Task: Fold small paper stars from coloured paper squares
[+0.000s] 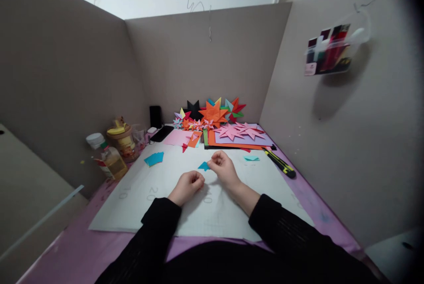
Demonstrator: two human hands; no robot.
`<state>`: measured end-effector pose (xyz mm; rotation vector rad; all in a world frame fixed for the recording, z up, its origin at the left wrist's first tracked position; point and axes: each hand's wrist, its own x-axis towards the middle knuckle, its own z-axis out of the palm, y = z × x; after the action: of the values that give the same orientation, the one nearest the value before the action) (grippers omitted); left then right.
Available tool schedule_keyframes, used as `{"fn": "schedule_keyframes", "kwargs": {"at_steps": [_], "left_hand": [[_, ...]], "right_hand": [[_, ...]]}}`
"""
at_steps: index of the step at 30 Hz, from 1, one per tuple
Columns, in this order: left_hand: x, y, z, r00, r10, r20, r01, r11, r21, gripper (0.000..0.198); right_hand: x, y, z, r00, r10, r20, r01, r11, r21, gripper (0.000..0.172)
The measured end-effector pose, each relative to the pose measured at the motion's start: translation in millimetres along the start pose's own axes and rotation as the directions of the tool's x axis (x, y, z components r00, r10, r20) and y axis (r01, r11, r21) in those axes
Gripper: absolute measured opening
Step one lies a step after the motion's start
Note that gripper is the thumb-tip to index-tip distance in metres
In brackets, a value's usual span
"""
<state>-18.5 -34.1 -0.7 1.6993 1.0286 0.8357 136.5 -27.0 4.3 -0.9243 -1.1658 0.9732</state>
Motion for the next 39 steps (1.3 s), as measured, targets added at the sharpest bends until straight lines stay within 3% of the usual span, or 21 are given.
{"fn": "schedule_keyframes", "kwargs": {"at_steps": [2, 7, 15, 22, 29, 34, 39], "left_hand": [[0.0, -0.5, 0.4, 1.000, 0.011, 0.006, -0.011, 0.999, -0.032, 0.019], [4.9, -0.9, -1.1, 0.993, 0.025, -0.115, -0.036, 0.995, -0.094, 0.025], [9.1, -6.0, -3.4, 0.972, -0.007, -0.236, -0.031, 0.987, -0.158, 0.027], [8.1, -2.6, -4.2, 0.976, -0.028, -0.214, -0.014, 0.981, -0.191, 0.028], [9.4, -5.8, -5.8, 0.952, -0.068, -0.300, -0.011, 0.967, -0.255, 0.029], [8.4, -3.0, -11.6, 0.917, -0.079, -0.391, -0.014, 0.974, -0.228, 0.028], [8.2, -5.3, -8.0, 0.969, 0.001, -0.248, -0.011, 0.999, -0.039, 0.019]], "right_hand": [[1.9, -0.8, -1.8, 0.999, -0.007, -0.036, 0.007, 1.000, 0.007, 0.022], [-1.1, -1.1, 1.3, 1.000, -0.004, -0.003, 0.004, 1.000, 0.010, 0.021], [-7.0, 10.1, 6.2, 0.976, 0.120, 0.182, -0.119, 0.993, -0.020, 0.024], [-11.3, 11.9, 10.0, 0.968, 0.096, 0.231, -0.083, 0.994, -0.064, 0.030], [-15.6, 17.2, 12.1, 0.957, 0.110, 0.269, -0.085, 0.991, -0.100, 0.030], [-16.3, 21.2, 9.4, 0.931, 0.186, 0.315, -0.147, 0.979, -0.143, 0.029], [-7.2, 17.0, 5.3, 0.978, 0.069, 0.198, -0.043, 0.990, -0.131, 0.017]]}}
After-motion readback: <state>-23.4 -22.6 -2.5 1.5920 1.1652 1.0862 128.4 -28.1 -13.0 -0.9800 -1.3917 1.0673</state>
